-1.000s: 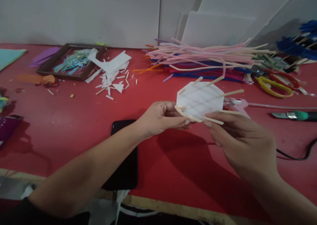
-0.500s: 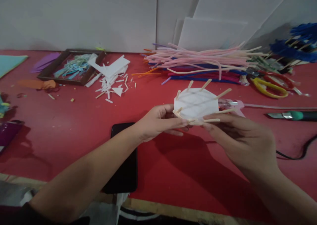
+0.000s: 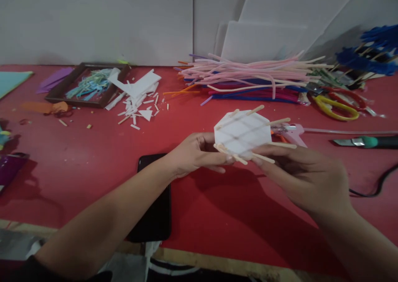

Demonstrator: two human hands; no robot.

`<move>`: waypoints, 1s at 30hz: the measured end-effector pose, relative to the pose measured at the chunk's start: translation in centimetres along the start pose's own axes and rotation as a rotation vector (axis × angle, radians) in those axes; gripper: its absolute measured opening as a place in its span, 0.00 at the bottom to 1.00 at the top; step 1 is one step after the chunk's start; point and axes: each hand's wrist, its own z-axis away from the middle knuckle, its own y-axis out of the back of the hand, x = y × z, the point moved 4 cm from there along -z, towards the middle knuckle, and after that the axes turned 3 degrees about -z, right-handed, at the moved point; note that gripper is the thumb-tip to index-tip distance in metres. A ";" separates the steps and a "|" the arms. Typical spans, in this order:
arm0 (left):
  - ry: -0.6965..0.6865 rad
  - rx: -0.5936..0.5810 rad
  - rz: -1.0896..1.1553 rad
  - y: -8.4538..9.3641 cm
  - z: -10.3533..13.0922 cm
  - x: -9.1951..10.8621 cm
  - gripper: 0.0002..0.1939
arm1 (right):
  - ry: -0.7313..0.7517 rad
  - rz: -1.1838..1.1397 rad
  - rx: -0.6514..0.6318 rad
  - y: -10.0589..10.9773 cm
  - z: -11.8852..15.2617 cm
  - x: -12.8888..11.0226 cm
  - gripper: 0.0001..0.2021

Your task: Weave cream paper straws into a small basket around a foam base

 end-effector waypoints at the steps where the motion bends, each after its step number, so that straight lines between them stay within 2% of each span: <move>1: -0.001 -0.006 -0.002 0.0 0.0 0.0 0.12 | -0.007 -0.004 0.001 0.0 0.0 0.0 0.05; 8: 0.041 0.014 -0.010 0.0 -0.2 0.1 0.15 | -0.036 -0.040 -0.005 -0.3 0.1 0.4 0.06; 12: 0.034 0.019 0.015 -0.1 -0.3 0.2 0.12 | 0.013 0.005 -0.094 -0.4 -0.2 0.8 0.08; 15: 0.007 0.027 0.032 -0.2 -0.4 0.2 0.09 | 0.025 -0.019 -0.108 -0.5 -0.4 0.8 0.07; 22: -0.015 0.208 0.184 0.8 -0.6 0.0 0.12 | -0.087 -0.189 -0.063 -1.0 -0.6 0.5 0.04; 26: -0.046 0.272 0.242 1.1 -0.6 0.1 0.14 | -0.154 -0.193 -0.157 -1.8 0.1 0.8 0.06; 30: -0.055 0.289 0.246 1.1 -0.6 0.0 0.16 | -0.299 -0.303 -0.373 -3.5 1.1 0.3 0.10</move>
